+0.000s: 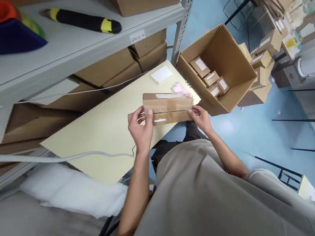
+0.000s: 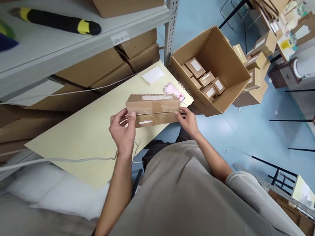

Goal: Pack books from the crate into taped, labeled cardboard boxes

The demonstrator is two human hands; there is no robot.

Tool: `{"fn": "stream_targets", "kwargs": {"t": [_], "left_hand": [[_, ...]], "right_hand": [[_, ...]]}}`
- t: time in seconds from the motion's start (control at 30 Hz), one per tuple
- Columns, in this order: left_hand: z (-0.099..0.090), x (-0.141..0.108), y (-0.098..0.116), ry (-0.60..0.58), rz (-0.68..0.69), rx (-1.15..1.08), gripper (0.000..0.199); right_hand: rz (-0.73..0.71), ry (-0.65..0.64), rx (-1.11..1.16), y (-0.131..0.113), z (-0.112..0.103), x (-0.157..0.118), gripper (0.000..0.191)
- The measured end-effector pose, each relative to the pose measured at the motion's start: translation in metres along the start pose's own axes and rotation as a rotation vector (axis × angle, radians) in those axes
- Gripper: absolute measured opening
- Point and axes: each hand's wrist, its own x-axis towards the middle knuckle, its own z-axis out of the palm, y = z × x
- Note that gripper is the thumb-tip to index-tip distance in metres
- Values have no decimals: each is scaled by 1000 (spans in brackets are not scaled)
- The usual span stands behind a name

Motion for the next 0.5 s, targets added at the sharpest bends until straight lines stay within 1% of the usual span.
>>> {"fn": "stream_targets", "kwargs": {"t": [0.07,0.13,0.23,0.3,0.37,0.5], "left_hand": [[27,-5,17,31,44,38,48],[58,-9,27,97,58,75,50],[111,-14,36,214,62,114,53],[149,-18,43,233,59,131,57],[189,-24,53,177,43,149,61],[270,-33,80,-32,-14,155,62]], "right_hand": [[3,0,48,3,-21,28,69],[-16,-30,95,8,-40,59,65],[-61,-98,156,17,-71,106,59],[-70,-109,179,25,-98,133,58],[-49,-91,184,36,-131,157,58],[39,3,137,66,-206,200,62]]}}
